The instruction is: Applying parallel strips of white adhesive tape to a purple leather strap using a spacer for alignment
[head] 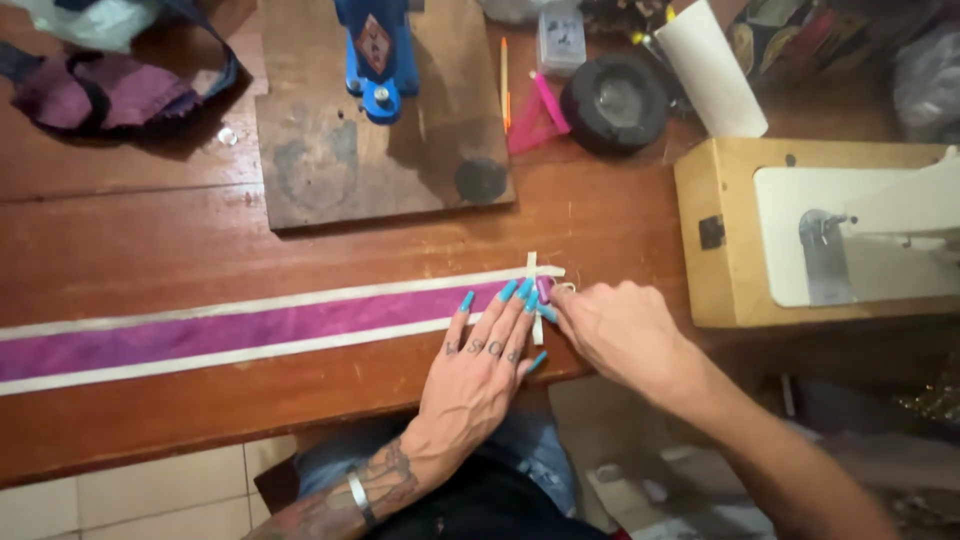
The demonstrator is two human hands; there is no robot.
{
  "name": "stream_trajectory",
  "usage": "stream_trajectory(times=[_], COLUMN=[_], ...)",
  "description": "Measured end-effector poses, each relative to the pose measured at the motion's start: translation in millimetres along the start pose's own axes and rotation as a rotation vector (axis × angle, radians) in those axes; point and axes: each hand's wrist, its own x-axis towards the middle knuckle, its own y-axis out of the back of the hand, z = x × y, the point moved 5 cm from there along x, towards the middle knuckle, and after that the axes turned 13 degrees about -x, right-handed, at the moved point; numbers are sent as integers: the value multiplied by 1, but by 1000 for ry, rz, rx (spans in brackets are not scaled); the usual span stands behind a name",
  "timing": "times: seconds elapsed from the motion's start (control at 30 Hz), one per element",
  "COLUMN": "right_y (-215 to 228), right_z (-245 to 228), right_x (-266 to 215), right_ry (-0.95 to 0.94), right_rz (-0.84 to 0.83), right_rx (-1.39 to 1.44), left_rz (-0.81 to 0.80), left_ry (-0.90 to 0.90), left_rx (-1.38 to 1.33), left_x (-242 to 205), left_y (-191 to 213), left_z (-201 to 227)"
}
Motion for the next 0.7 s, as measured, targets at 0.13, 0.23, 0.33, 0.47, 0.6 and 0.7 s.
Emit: stream_trajectory(times=[0.13, 0.23, 0.33, 0.47, 0.6, 0.7], right_y=[3, 7, -3, -9, -9, -4], right_z=[3, 5, -4, -14, -13, -18], right_x=[3, 2, 2, 1, -3, -3], right_ry=[49, 45, 41, 27, 65, 49], right_rz=[-214, -362, -188, -20, -52, 43], right_rx=[77, 135, 20, -85, -90, -130], left_rz=[-46, -10, 0, -11, 21, 31], left_ry=[14, 8, 4, 5, 9, 22], left_rx=[140, 193, 165, 162, 127, 124], left_x=[-1, 0, 0, 0, -1, 0], left_y=[-1, -1, 2, 3, 1, -3], left_z=[5, 8, 7, 5, 6, 8])
